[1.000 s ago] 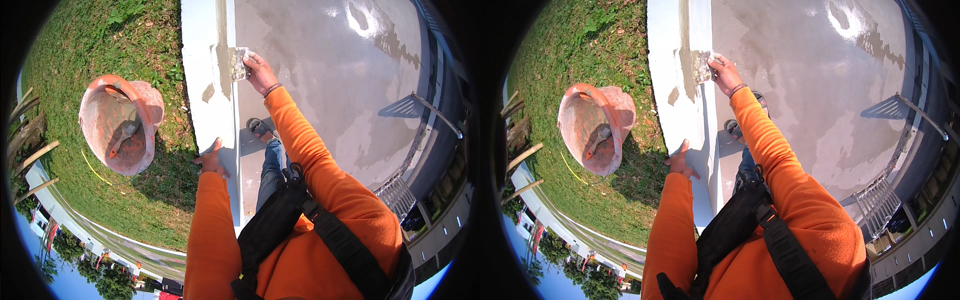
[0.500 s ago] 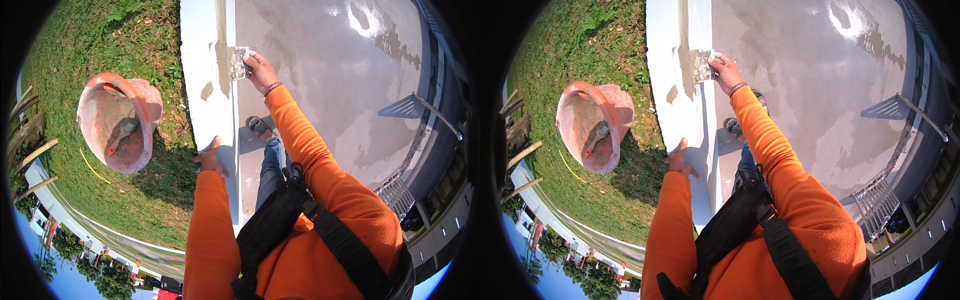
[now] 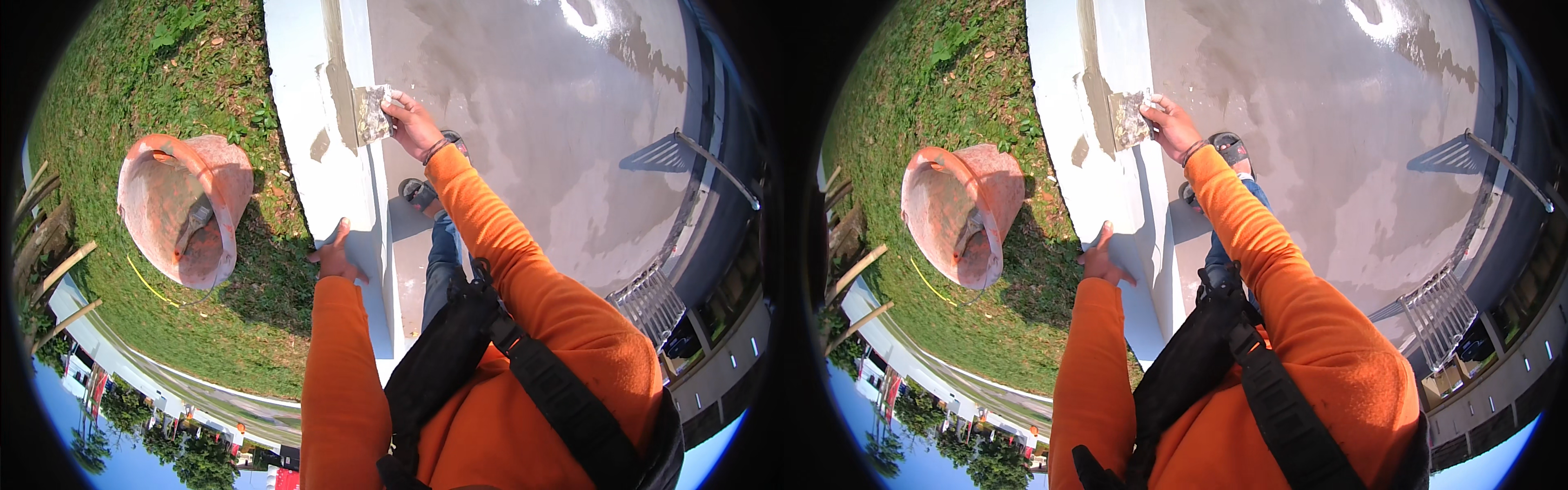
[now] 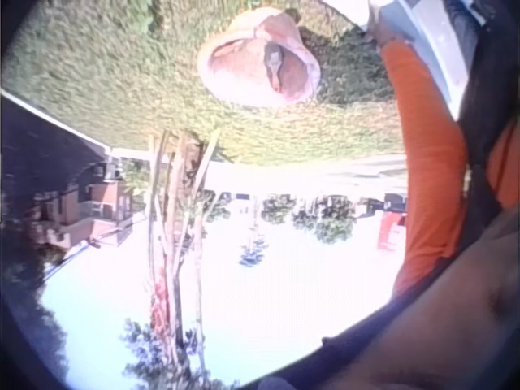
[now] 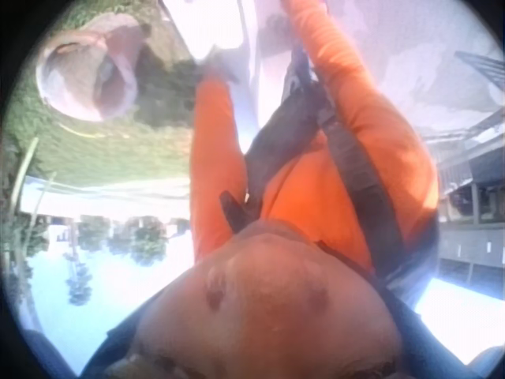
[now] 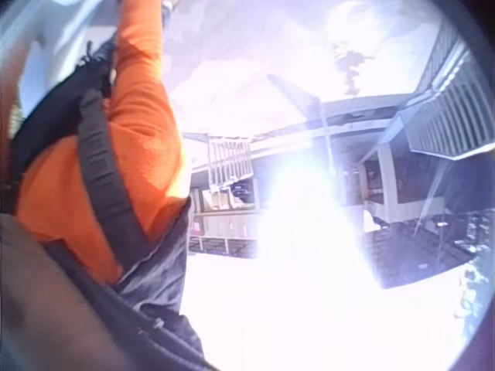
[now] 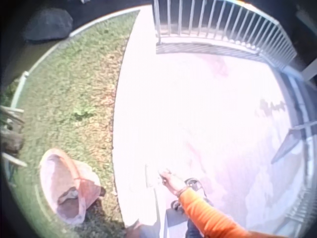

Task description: The person applies plaster to a concrete ledge using a brush and a small handheld scraper, dipping the tools into a red bucket of mixing compound.

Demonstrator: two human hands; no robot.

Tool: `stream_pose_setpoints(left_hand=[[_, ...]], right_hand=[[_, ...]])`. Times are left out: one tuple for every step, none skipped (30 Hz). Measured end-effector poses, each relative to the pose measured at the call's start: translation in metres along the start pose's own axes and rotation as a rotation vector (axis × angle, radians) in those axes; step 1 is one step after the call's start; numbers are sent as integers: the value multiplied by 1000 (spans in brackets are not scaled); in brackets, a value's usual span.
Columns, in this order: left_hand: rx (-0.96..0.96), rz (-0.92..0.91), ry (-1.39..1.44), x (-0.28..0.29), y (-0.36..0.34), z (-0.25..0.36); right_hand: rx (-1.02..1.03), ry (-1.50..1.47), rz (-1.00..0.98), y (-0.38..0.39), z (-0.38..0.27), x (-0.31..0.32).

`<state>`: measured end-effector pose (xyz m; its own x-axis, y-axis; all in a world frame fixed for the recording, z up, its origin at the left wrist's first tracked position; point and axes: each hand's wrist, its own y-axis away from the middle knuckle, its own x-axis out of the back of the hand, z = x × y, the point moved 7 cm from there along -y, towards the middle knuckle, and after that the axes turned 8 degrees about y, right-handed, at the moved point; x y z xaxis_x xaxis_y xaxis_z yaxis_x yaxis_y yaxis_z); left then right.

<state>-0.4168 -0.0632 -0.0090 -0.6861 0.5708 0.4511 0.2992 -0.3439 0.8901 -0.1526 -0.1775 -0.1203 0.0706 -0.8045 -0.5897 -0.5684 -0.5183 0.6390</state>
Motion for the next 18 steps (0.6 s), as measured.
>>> stream_pose_setpoints(left_hand=[[7, 24, -8, 1, 0, 0], [1, 13, 10, -2, 1, 0], [-4, 5, 26, -3, 4, 2], [-8, -3, 42, -5, 5, 2], [-10, 0, 37, -4, 2, 1], [-15, 2, 35, -3, -1, 1], [-20, 3, 32, -2, -5, 1], [-36, -25, 43, -4, -6, 1], [-48, -48, 57, -4, -7, 0], [-60, -71, 71, -4, -7, -1], [-46, -54, 90, -2, -8, -2], [-34, -42, 108, -2, -6, -1], [-21, -29, 127, -2, -5, 0], [-29, -35, 124, -1, -7, -1], [-34, -39, 120, -1, -11, -2], [-40, -42, 116, 1, -15, -3], [-24, -83, 118, 1, -20, -6], [-12, -124, 121, 2, -24, -7]], right_hand=[[-3, 19, 4, -2, 3, 2], [-8, 36, 20, -5, 5, 5], [-7, 44, 39, -7, 9, 8], [-5, 53, 58, -9, 12, 11], [-3, 61, 78, -10, 15, 15], [-5, 60, 88, -12, 17, 19], [-7, 58, 98, -12, 19, 24], [-8, 57, 110, -12, 21, 29], [-7, 38, 102, -8, 19, 26], [-6, 19, 94, -4, 18, 22], [-4, 0, 86, 0, 16, 19], [6, -14, 74, 5, 12, 14], [16, -28, 61, 9, 8, 9], [25, -41, 47, 11, 6, 4], [23, -28, 51, 11, 6, 3], [19, -15, 54, 10, 7, 3], [16, -2, 57, 9, 8, 3], [14, 27, 58, 9, 9, 3]])
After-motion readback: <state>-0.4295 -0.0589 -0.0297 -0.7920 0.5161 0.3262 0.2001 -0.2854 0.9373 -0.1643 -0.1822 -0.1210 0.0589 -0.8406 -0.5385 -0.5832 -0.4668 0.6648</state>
